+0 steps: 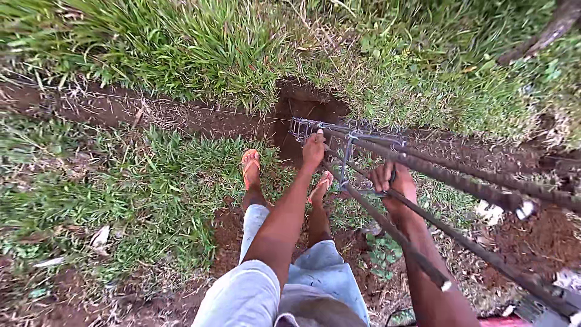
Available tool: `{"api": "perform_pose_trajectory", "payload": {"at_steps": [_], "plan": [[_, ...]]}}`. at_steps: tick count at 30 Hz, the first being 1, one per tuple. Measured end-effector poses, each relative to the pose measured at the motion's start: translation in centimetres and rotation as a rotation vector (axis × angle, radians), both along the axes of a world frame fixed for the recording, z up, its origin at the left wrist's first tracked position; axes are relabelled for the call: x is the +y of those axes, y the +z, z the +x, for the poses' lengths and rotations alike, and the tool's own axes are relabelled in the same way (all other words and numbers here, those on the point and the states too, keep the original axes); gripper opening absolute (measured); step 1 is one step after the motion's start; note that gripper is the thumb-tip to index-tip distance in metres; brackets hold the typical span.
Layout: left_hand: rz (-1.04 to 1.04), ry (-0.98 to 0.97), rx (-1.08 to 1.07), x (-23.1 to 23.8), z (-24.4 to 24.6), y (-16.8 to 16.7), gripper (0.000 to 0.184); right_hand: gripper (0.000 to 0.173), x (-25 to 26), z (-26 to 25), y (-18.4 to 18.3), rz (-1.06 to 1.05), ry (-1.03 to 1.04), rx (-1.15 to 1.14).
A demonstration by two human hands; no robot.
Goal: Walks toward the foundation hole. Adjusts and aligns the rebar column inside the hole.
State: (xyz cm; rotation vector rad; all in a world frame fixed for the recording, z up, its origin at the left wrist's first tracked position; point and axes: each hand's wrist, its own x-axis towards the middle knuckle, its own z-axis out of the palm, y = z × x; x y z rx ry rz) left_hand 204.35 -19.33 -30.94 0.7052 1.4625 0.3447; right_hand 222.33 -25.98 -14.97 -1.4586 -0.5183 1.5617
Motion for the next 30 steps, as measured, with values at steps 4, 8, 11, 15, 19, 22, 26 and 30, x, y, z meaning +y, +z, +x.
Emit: {"api": "perform_pose_trajectory", "payload": {"at_steps": [4, 8, 11, 15, 19, 22, 26, 30], "plan": [[0.025, 0.141, 0.026, -1.8, 1.2, -0.9, 0.057, 0.055, -2.2, -0.5, 0.2, -0.033, -0.028, -0.056], [0.018, 0.123, 0.045, -3.8, 0.6, 0.7, 0.061, 0.059, -3.8, -1.6, 1.4, -0.003, -0.044, -0.029], [0.001, 0.179, 0.02, -4.1, 0.2, 2.9, 0.054, 0.059, -3.9, -2.4, 3.7, -0.004, -0.079, -0.004], [-0.033, 0.271, -0.033, -4.7, 0.4, 4.4, 0.05, 0.059, -4.2, -1.9, 4.7, -0.028, -0.069, -0.002], [-0.05, 0.292, -0.114, -6.0, 1.0, 2.1, 0.049, 0.057, -5.6, -0.5, 1.7, -0.009, -0.023, -0.016], [-0.053, 0.253, -0.278, -6.1, -1.0, 0.3, 0.061, 0.056, -6.1, 0.3, 1.3, -0.004, 0.006, 0.002], [-0.144, 0.429, -0.103, -4.7, -4.7, -6.1, 0.054, 0.053, -6.8, 0.2, 1.7, -0.026, 0.016, 0.008], [-0.192, 0.455, -0.073, -1.2, -5.4, -15.6, 0.051, 0.05, -7.9, -0.1, 1.6, -0.022, 0.056, 0.033]]}}
